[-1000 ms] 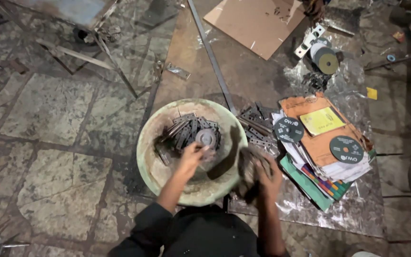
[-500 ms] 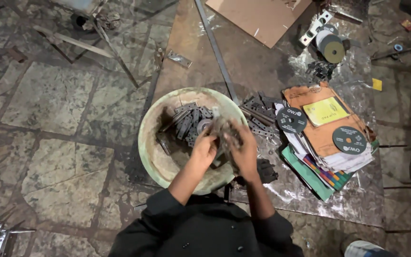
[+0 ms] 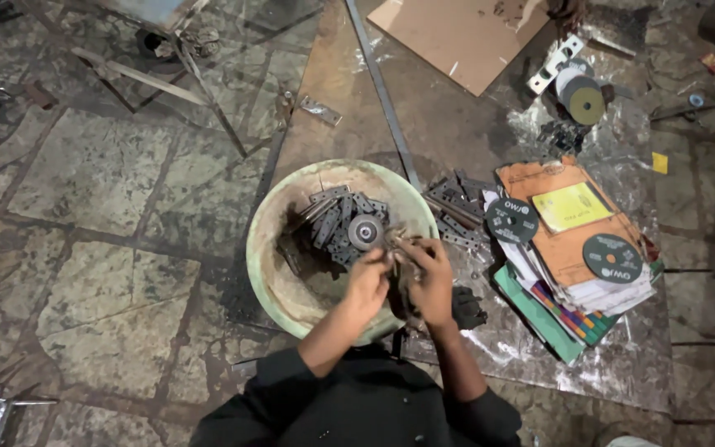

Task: The person repeatedly picks small metal parts from a bucket, wipes each with a rag, and places them on the floor. The person handles the parts one at a time, turning them over and wiping different sides before setting them down.

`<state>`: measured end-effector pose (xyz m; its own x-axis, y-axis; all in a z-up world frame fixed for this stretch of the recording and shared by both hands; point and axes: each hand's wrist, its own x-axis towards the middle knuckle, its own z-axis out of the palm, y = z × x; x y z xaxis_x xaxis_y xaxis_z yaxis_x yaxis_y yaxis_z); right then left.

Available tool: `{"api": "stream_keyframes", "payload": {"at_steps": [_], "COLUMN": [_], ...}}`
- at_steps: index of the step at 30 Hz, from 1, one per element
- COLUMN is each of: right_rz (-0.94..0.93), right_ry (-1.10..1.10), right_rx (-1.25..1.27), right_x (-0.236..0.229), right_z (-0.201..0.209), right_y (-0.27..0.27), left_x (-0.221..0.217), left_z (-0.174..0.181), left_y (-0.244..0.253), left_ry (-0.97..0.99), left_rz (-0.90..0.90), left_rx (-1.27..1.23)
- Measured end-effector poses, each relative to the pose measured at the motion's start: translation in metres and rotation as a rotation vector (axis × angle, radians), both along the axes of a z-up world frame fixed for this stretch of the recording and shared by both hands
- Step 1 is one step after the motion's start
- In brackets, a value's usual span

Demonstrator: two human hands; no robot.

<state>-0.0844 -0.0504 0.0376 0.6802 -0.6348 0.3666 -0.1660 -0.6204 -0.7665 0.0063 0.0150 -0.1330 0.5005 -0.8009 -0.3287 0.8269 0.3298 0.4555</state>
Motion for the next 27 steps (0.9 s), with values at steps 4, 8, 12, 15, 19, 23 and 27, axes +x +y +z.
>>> {"api": "stream_keyframes", "payload": {"at_steps": [4,8,12,15,19,23,27], "right_rz": [-0.217,-0.035,-0.038,-0.157,-0.087,-0.083,-0.194], "right_ry": [-0.07,-0.045,-0.051,-0.021,-0.036,-0.013,-0.085], "right_rx": [0.08,-0.015,-0.074,0.0,0.022,-0.066,-0.087], "right_x": [0.017,0.003,0.004,0.018,0.017,0.008,0.025], "right_z": [0.008,0.009,0.002,0.01,0.018,-0.006,0.003], "right_y": [-0.013,0.009,0.007,-0.005,0.007,0.009,-0.024], "left_x": [-0.015,0.013,0.008,-0.001,0.023,0.019,0.002], "left_z": [0.047,0.055,0.045,0.033,0.042,0.06,0.042], "left_y": [0.01,0.001,-0.003,-0.003,-0.009,0.001,-0.008], "left_ry": [0.046,0.036,0.08,0.069,0.058,0.045,0.052], "left_rz": [-0.032,-0.01,0.036,0.026,0.044,0.047,-0.016], "left_rx": [0.078,0.02,0.059,0.117,0.077,0.079,0.085]}}
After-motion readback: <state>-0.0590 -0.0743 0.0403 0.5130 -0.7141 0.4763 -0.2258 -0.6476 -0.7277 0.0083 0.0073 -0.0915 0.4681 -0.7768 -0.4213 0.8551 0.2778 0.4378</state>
